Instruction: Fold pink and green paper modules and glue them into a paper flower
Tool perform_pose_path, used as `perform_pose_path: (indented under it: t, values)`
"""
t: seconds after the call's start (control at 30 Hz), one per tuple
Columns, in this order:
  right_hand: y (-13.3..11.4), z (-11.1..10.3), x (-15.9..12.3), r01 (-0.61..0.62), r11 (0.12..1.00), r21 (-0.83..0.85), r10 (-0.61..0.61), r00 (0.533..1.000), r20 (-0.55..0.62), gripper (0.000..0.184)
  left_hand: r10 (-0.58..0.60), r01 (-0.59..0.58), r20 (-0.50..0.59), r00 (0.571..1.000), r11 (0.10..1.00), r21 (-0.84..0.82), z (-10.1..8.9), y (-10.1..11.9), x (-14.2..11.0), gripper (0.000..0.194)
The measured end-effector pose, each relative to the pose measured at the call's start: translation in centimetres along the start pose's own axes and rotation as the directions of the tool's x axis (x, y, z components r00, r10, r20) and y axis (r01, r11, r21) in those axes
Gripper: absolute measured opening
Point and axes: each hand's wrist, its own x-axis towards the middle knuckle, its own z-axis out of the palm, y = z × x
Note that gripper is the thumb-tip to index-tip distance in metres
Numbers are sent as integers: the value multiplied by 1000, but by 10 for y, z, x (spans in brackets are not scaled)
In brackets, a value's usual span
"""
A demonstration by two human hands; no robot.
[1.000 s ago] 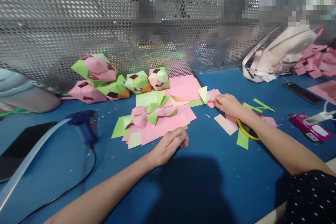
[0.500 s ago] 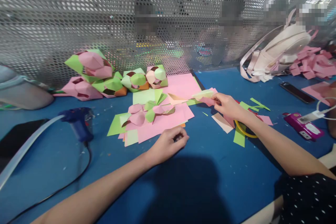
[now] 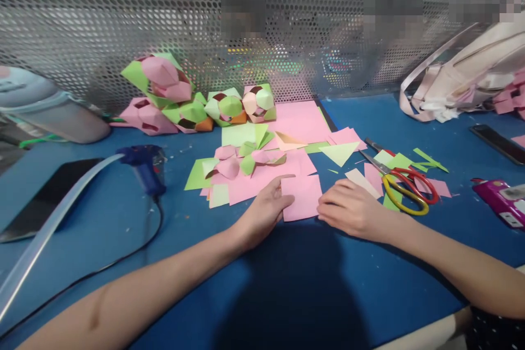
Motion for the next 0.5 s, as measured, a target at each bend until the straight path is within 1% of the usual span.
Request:
perform_pose_path:
  t: [0.03,0.07,0.1,0.13,0.2,0.23,0.27,0.3,0.33,0.37,0.4,0.43,0.47,0.5]
  values:
    - [1,1,0,-21,999,37,22,1000,-16,20,10,-10,-10,1000,1000,8,-1,-1,0,41]
    - [2,1,-1,-34,997,64,36,999,-26,25,14,-13,-15,1000,1000,10,-1,-1,0,43]
    - [3,2,-1,-36,997,75,39,999,-31,30,15,-15,-17,1000,1000,4,-1,-1,-1,43]
    - [4,4,-2,-22,997,71,25,999,-34,31,12,-12,-11,1000,1000,-8,-1,-1,-1,42]
    - [5,6,-3,27,997,65,-23,997,-68,23,-18,19,13,1000,999,-42,-1,1,-2,39]
    - [5,6,-4,29,996,86,-20,995,-102,21,-43,45,22,999,997,-60,-1,3,-2,38]
    - [5,6,-5,-2,991,132,21,989,-147,22,-64,66,24,998,995,-76,-1,4,-2,37]
    - [4,4,-5,-63,978,199,102,975,-196,21,-71,73,17,997,993,-91,-2,6,-2,37]
    - [4,2,-5,-149,948,280,218,948,-233,19,-65,64,1,998,993,-101,-4,7,-1,36]
    - [3,-1,-4,-255,893,372,359,900,-246,15,-42,40,-24,999,994,-104,-6,7,0,33]
    - [3,-4,-4,-356,807,471,500,837,-224,11,-12,8,-50,999,995,-96,-8,7,1,28]
    - [3,-5,-3,-430,697,574,617,768,-173,8,15,-21,-69,998,997,-78,-9,6,2,24]
    - [3,-6,-2,-467,569,677,700,707,-99,9,31,-35,-78,996,998,-53,-11,5,3,22]
    - [4,-5,-1,-472,431,769,748,664,-11,11,35,-37,-76,996,999,-25,-12,4,4,24]
